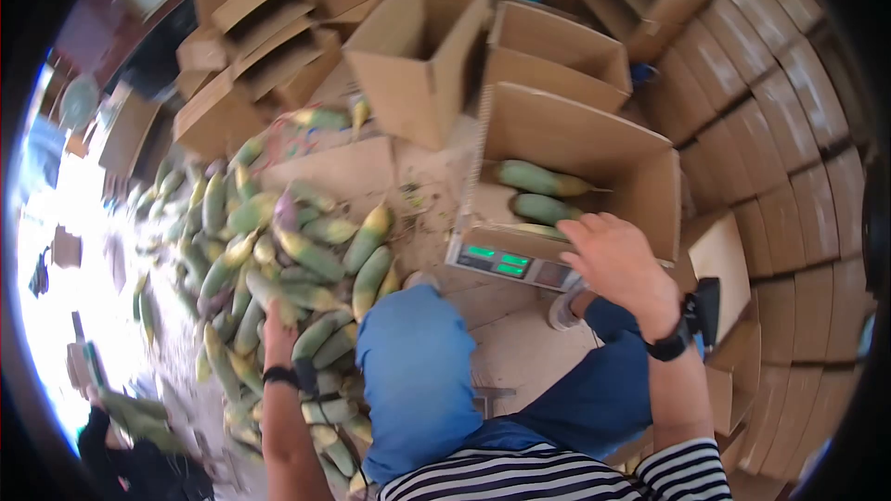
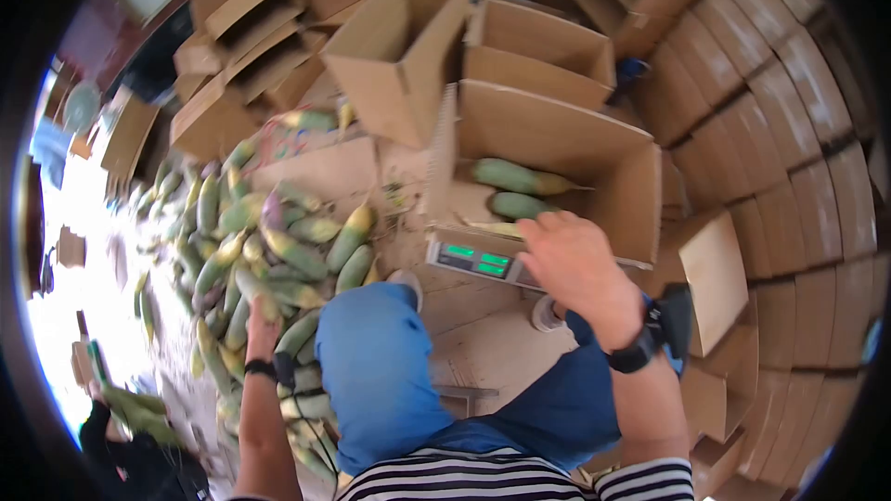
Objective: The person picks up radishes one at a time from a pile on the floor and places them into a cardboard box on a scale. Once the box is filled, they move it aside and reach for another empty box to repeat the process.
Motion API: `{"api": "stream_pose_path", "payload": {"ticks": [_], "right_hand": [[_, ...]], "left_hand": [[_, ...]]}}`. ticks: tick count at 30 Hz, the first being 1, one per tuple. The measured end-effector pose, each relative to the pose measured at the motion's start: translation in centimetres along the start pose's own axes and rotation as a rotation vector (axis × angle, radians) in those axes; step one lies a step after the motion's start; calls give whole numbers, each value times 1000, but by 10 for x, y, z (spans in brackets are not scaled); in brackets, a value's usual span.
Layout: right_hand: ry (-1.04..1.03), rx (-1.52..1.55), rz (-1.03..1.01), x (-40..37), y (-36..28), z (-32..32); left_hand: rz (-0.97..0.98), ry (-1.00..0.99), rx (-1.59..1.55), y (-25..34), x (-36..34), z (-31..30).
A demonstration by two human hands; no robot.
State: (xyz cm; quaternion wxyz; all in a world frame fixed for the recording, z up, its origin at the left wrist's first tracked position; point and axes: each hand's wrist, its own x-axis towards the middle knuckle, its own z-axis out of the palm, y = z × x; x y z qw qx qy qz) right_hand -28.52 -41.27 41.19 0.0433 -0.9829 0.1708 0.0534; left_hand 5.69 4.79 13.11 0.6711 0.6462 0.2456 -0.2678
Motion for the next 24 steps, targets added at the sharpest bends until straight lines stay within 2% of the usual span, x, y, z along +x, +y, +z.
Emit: {"api": "stream_pose_path", "payload": {"ticks": [2,5,7,8,10,11,13,14,16,17,19,20,21,23,24], "right_hand": [[-6,-15,52,-2,-1,3],[14,-29,43,-4,-1,10],[145,-22,3,-2,-3,14],[282,29,-32,1,-8,9],[510,87,-141,8,-21,-6],[602,97,-213,12,-27,-13],[774,34,-418,17,-35,-20],[787,28,-411,19,-43,-25],[875,76,-575,17,-53,-33],[883,69,-565,15,-47,-32],[932,40,-438,14,-30,-29],[854,181,-376,13,-19,-31],[745,276,-280,14,-8,-35],[615,316,-189,23,31,-16],[521,294,-121,30,50,-2]], "left_hand": [[-97,-126,-197,21,-33,9],[-56,-137,-58,31,-93,38],[-23,-269,14,51,-138,68],[-20,-276,11,63,-153,78],[93,-583,171,88,-184,102],[102,-589,165,103,-211,123],[379,-834,396,131,-274,174],[390,-843,401,139,-292,193],[469,-1183,639,148,-317,226],[475,-1194,645,151,-322,239],[101,-1373,519,156,-328,259],[56,-1437,420,159,-318,262],[56,-1435,428,155,-321,261],[685,-952,566,140,-330,249],[800,-902,769,133,-328,235]]}}
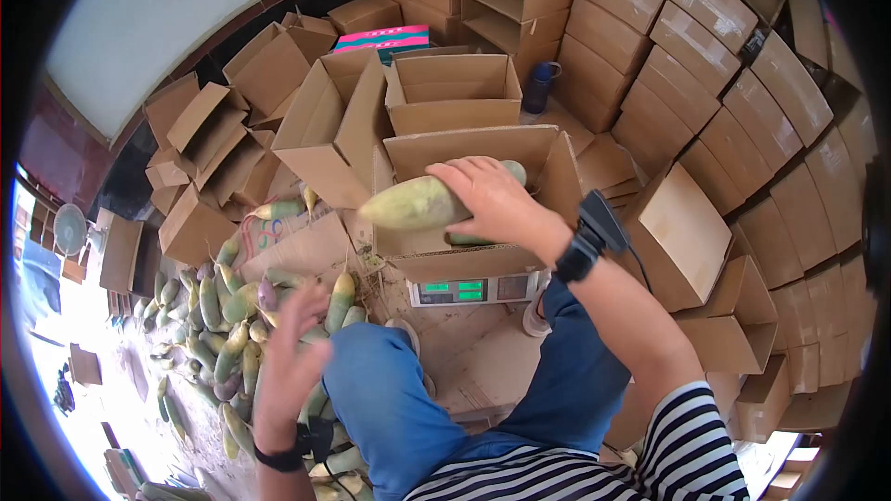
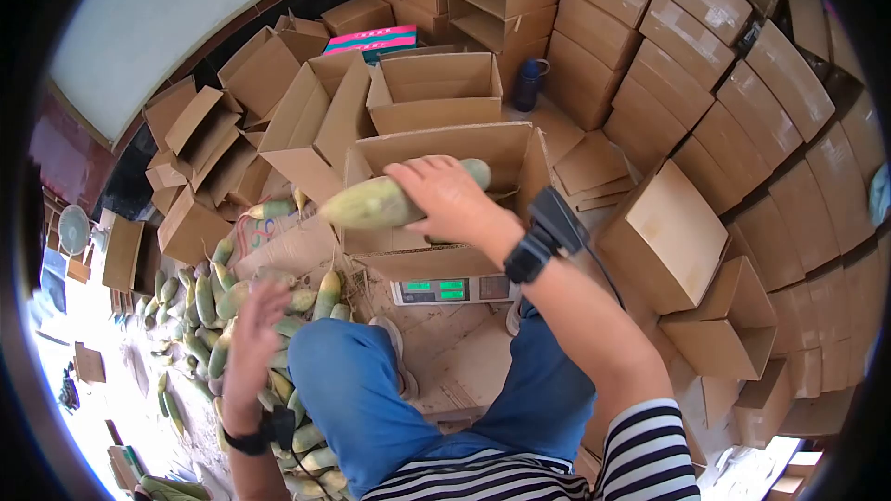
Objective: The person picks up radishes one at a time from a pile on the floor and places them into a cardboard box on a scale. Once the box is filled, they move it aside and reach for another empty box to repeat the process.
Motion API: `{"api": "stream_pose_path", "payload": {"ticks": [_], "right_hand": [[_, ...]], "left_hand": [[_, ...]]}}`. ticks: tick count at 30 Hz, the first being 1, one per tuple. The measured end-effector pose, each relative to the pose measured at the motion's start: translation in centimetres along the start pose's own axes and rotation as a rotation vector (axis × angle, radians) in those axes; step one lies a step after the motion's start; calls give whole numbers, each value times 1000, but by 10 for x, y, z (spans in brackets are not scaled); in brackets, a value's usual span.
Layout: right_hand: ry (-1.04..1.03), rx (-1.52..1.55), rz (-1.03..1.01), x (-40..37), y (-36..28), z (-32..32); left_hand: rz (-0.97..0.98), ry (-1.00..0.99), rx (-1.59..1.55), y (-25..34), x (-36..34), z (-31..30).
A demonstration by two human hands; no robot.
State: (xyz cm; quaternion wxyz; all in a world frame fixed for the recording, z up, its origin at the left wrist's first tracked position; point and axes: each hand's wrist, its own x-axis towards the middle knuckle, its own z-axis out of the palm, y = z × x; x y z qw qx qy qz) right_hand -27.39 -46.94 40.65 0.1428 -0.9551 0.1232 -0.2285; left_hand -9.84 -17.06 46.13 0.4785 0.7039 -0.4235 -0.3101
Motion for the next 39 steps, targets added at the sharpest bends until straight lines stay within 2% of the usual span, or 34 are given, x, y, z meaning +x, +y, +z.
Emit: {"api": "stream_pose_path", "payload": {"ticks": [1,3,4,6,7,9,11,14,15,17,18,20,25,27,28,30,31,33,34,36,38,39], "right_hand": [[-87,-33,68,-3,21,13],[-302,-164,176,-12,57,42],[-304,-159,170,-14,64,53],[-616,-328,336,-21,78,73],[-619,-325,331,-25,85,82],[-599,-421,423,-28,90,92],[-572,-411,427,-29,90,90],[-233,-461,289,-16,84,80],[-245,-459,279,-9,74,68],[-2,-283,214,3,52,50],[-14,-277,203,5,42,45],[87,-182,132,8,21,37],[-49,-74,86,0,-33,19],[-72,1,29,-8,-52,24],[-147,5,-8,-14,-59,29],[-228,27,-77,-19,-78,35],[-315,28,-122,-19,-87,34],[-406,26,-178,-22,-95,37],[-448,46,-183,-24,-97,39],[-501,69,-191,-27,-96,43],[-542,-50,-146,-30,-93,46],[-548,-51,-143,-32,-91,48]], "left_hand": [[1,1,3,-10,-14,7],[188,-100,697,-27,-33,25],[182,-96,700,-27,-35,28],[128,6,636,-27,-38,31],[122,8,637,-28,-39,30],[129,16,620,-30,-37,26],[122,20,613,-32,-37,23],[121,27,596,-35,-38,21],[129,31,595,-35,-37,20],[124,45,570,-35,-38,21],[133,52,551,-34,-38,22],[138,71,543,-37,-40,24],[154,122,548,-42,-39,28],[228,57,487,-45,-40,25],[187,91,503,-51,-42,22],[175,4,59,-67,-45,17],[156,29,66,-74,-52,14],[-137,42,-417,-93,-64,17],[-261,63,-471,-121,-75,21],[-667,48,-296,-160,-93,21],[-637,-118,388,-270,-132,23],[-661,-67,556,-286,-151,22]]}}
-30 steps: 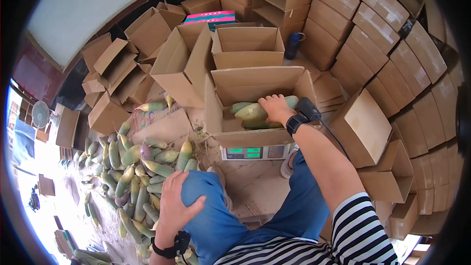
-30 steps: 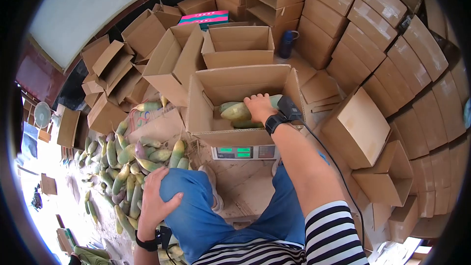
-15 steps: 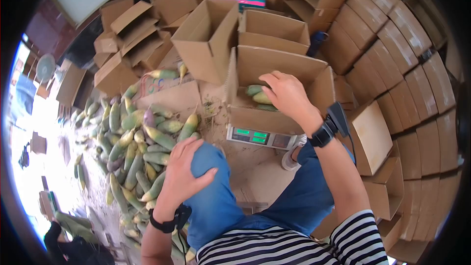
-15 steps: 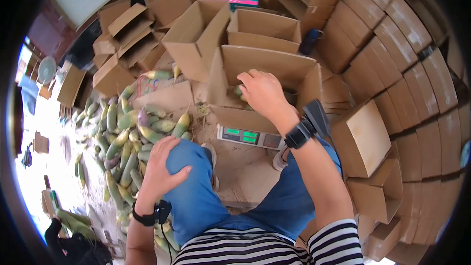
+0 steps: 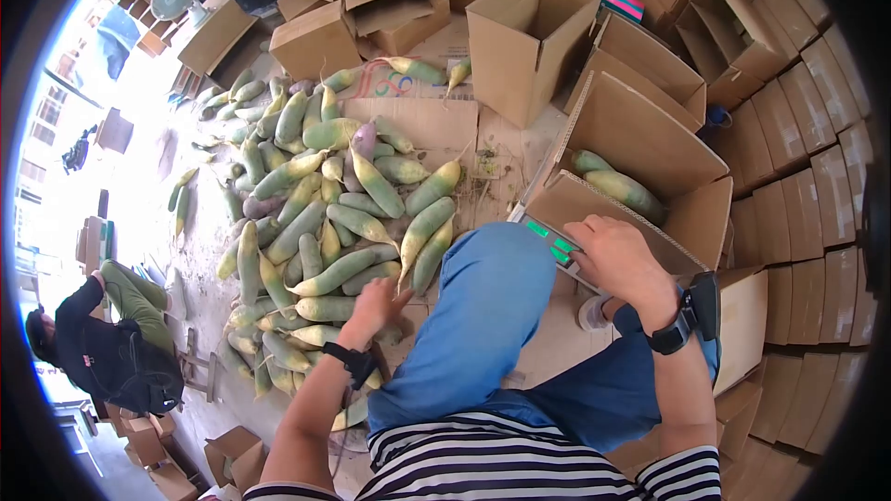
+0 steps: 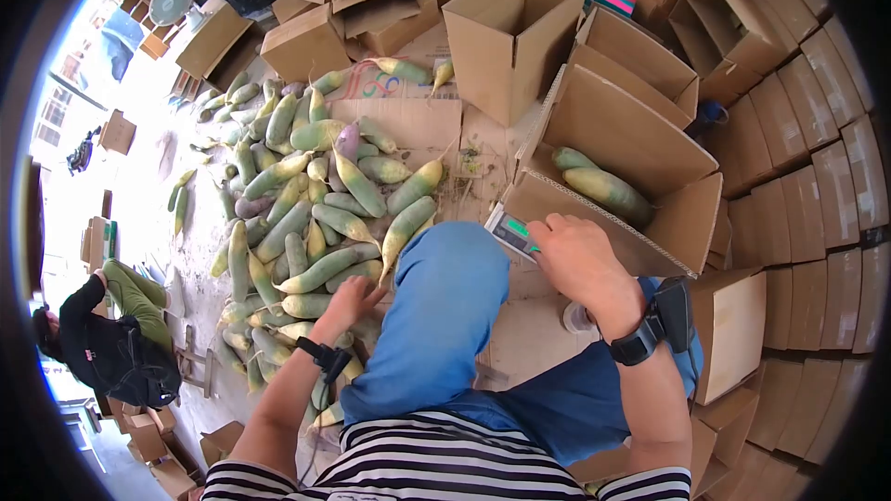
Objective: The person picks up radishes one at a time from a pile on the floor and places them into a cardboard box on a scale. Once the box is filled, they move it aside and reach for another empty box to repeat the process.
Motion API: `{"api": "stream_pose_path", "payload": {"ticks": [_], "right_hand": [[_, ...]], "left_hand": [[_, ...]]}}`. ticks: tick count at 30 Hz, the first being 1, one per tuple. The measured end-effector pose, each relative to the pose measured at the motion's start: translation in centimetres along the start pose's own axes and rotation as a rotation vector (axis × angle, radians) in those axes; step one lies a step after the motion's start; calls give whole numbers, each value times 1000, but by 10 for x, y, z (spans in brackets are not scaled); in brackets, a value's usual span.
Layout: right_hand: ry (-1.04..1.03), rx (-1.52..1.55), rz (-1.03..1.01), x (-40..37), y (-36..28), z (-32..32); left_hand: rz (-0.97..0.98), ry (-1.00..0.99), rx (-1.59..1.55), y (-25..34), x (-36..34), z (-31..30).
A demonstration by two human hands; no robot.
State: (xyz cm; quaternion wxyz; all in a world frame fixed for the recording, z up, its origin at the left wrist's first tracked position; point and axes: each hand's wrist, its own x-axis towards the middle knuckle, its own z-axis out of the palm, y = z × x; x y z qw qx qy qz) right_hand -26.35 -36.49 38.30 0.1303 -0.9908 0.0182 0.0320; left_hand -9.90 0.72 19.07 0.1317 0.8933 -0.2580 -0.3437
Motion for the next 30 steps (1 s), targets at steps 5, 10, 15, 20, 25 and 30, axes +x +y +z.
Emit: {"api": "stream_pose_path", "payload": {"ticks": [5,10,15,20,25,30], "right_hand": [[-140,-92,83,1,4,9],[-89,-69,61,4,4,17],[-44,-96,61,5,10,30],[-83,-132,115,11,4,40],[-16,-85,63,7,-4,39],[-69,-99,95,3,-3,36]], "left_hand": [[-313,358,362,-102,8,7],[-432,216,353,-149,6,-23],[-333,263,592,-151,8,-21],[-300,205,520,-132,2,-16],[-627,161,-929,-154,6,25],[-513,156,-1135,-105,-23,12]]}}
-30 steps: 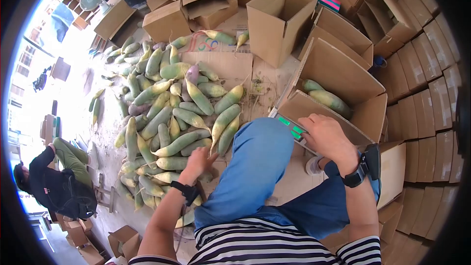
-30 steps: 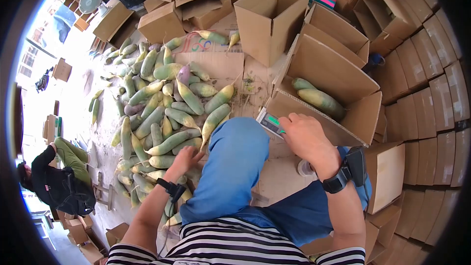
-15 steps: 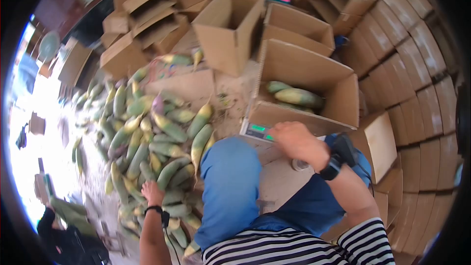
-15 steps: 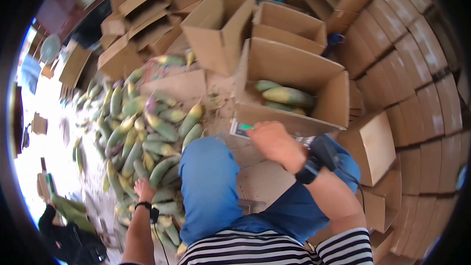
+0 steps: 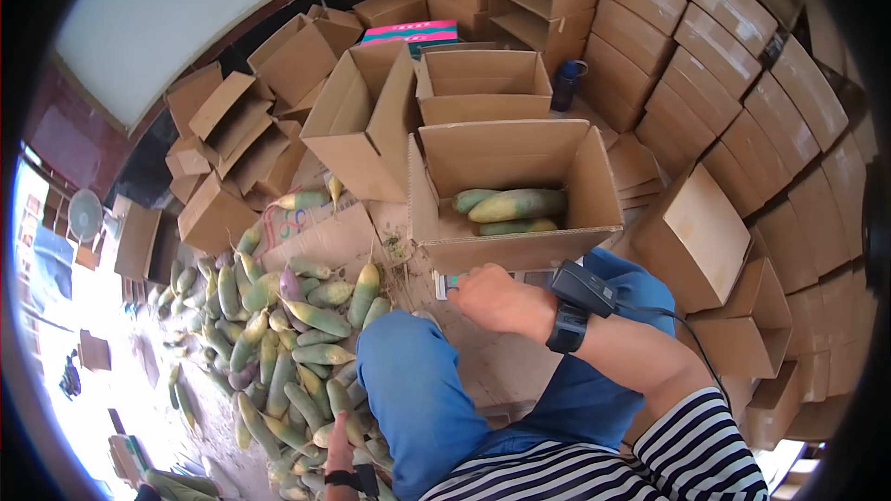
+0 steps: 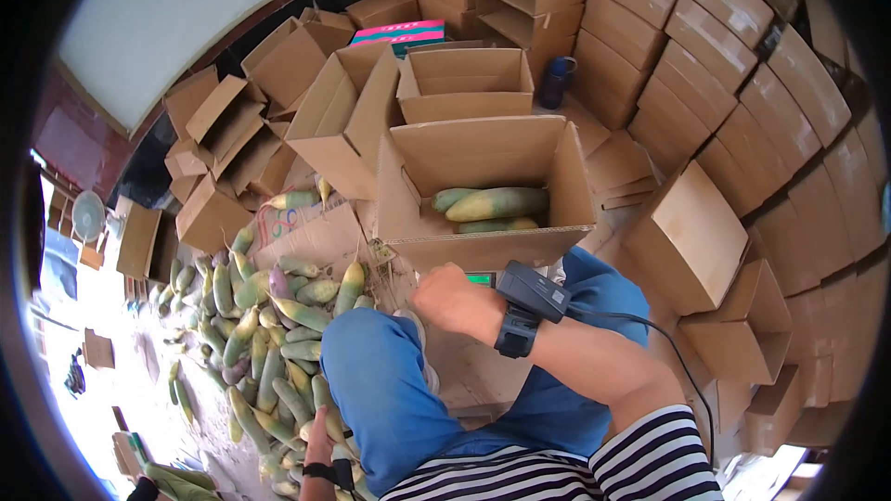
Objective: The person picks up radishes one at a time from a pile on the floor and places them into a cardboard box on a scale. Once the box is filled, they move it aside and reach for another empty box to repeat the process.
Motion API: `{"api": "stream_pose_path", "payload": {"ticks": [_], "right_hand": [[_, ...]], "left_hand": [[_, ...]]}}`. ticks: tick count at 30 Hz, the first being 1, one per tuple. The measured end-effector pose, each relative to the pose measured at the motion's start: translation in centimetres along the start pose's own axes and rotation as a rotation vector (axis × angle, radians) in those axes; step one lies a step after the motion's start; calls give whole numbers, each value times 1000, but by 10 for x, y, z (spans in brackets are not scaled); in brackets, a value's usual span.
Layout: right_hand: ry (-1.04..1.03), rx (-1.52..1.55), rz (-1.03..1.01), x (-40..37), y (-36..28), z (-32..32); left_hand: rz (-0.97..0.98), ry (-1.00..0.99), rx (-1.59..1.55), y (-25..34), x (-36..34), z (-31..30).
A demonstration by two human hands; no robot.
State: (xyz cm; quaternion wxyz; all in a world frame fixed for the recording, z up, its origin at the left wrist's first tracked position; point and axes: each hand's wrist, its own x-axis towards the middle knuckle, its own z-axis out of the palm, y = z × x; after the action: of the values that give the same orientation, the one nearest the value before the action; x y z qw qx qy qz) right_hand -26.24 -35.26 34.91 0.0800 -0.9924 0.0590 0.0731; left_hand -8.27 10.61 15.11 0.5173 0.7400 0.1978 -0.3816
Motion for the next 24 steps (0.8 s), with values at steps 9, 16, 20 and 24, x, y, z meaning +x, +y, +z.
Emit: {"api": "stream_pose_path", "payload": {"ticks": [9,16,20,24], "right_hand": [[200,306,-18,-11,3,-63],[294,1531,-355,-18,-12,-99],[503,1894,-78,-21,13,-100],[841,1925,145,-26,88,-109]], "left_hand": [[813,-126,268,204,-179,102],[1180,-484,249,271,-271,231],[1438,-298,791,282,-281,259],[1539,-244,1156,254,-254,228]]}}
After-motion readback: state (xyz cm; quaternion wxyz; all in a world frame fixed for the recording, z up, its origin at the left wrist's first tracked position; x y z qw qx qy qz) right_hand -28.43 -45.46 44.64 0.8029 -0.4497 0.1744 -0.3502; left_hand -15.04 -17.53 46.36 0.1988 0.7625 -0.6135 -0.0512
